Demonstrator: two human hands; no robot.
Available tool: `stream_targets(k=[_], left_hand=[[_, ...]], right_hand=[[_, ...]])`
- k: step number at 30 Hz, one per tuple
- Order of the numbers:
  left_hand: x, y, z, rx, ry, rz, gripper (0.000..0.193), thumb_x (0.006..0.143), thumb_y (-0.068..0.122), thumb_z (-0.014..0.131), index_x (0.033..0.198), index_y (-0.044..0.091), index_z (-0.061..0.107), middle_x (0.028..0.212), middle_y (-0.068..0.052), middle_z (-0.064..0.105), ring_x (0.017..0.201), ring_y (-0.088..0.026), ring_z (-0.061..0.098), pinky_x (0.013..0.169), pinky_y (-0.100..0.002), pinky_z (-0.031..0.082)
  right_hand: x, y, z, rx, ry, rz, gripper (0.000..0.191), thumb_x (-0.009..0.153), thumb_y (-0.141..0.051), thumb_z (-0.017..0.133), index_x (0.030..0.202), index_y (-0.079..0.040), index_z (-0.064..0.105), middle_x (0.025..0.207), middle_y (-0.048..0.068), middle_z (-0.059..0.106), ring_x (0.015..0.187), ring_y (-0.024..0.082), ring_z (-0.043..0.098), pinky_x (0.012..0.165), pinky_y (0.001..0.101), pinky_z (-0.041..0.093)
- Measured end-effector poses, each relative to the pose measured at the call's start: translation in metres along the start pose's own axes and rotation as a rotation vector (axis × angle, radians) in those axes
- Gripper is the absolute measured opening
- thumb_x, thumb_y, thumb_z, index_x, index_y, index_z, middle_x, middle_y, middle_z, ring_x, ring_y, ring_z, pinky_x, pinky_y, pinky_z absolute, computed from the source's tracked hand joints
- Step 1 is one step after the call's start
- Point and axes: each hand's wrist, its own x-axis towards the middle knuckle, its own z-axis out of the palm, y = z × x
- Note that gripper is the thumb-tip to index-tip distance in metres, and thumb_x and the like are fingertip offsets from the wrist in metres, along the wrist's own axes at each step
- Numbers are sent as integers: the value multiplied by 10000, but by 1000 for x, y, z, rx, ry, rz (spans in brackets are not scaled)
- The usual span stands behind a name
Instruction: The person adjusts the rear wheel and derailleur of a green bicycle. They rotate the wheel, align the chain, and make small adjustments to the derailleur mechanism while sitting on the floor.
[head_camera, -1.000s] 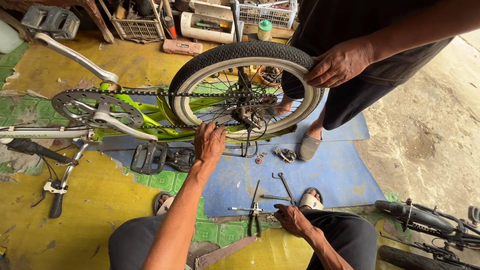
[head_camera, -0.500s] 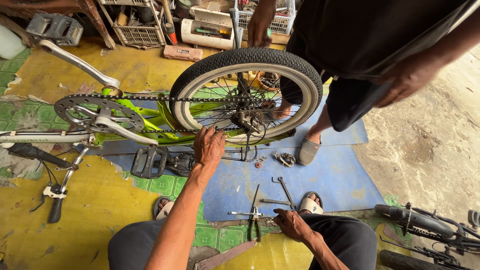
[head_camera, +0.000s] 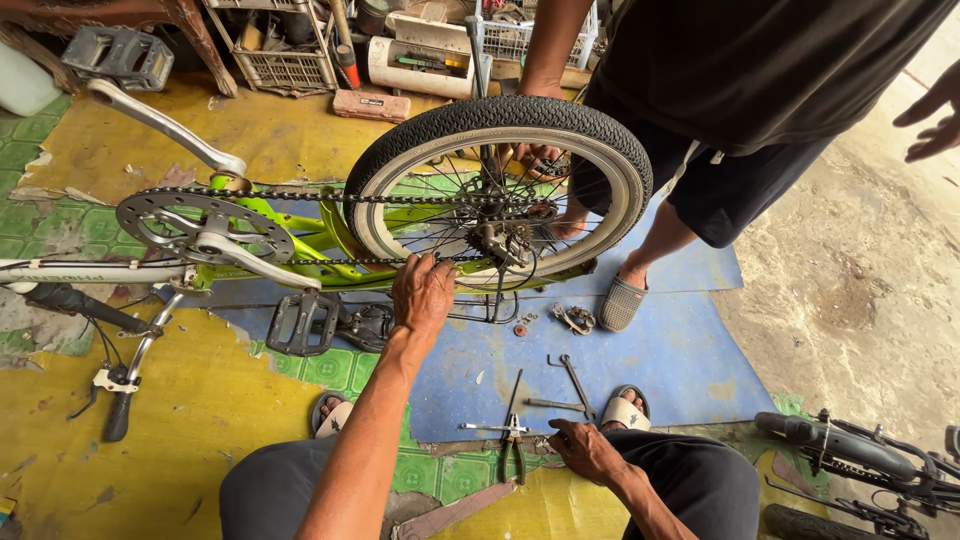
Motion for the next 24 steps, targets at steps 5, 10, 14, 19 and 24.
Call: stream_targets(k=[5, 10, 14, 19, 24], left_hand=[[0, 0, 0, 12, -8, -5, 275, 940, 319, 697, 1127, 140, 791, 1281, -133, 682, 1170, -333, 601, 1019, -465, 485], [-1, 4, -6, 37, 75, 50, 251, 907, 285, 725, 1091, 135, 806, 1207, -130, 696, 1105, -331, 605, 959, -459, 498], [-2, 10, -12, 5, 45, 34, 239, 917, 242, 733, 1100, 102, 797, 1108, -109, 704, 1007, -280, 618, 893, -411, 534], [-1, 13, -18, 21, 68, 55, 233, 911, 245, 740, 1081, 97, 802, 1067, -103, 702, 977, -275, 619, 858, -403, 538], [-1, 13, -16, 35, 70, 66, 234, 911, 250, 736, 1076, 98, 802, 1014, -88, 699, 953, -270, 619, 838, -406, 532]], right_hand=[[1, 3, 3, -49, 20, -7, 380, 991, -272, 595, 1307, -61, 602, 956, 154, 761, 730, 280, 748, 717, 392, 602], [1, 3, 2, -9, 33, -8, 378, 989, -266, 598, 1305, -58, 602, 923, 157, 761, 718, 280, 749, 697, 396, 604], [1, 2, 1, 27, 17, 15, 389, 983, -261, 595, 1318, -63, 596, 853, 168, 765, 704, 275, 753, 692, 392, 605], [3, 0, 1, 4, 4, -8, 388, 998, -273, 588, 1310, -41, 600, 849, 181, 763, 689, 278, 751, 684, 394, 605], [3, 2, 2, 3, 13, -47, 394, 1003, -275, 591, 1310, -28, 600, 838, 190, 755, 680, 292, 738, 678, 404, 597]])
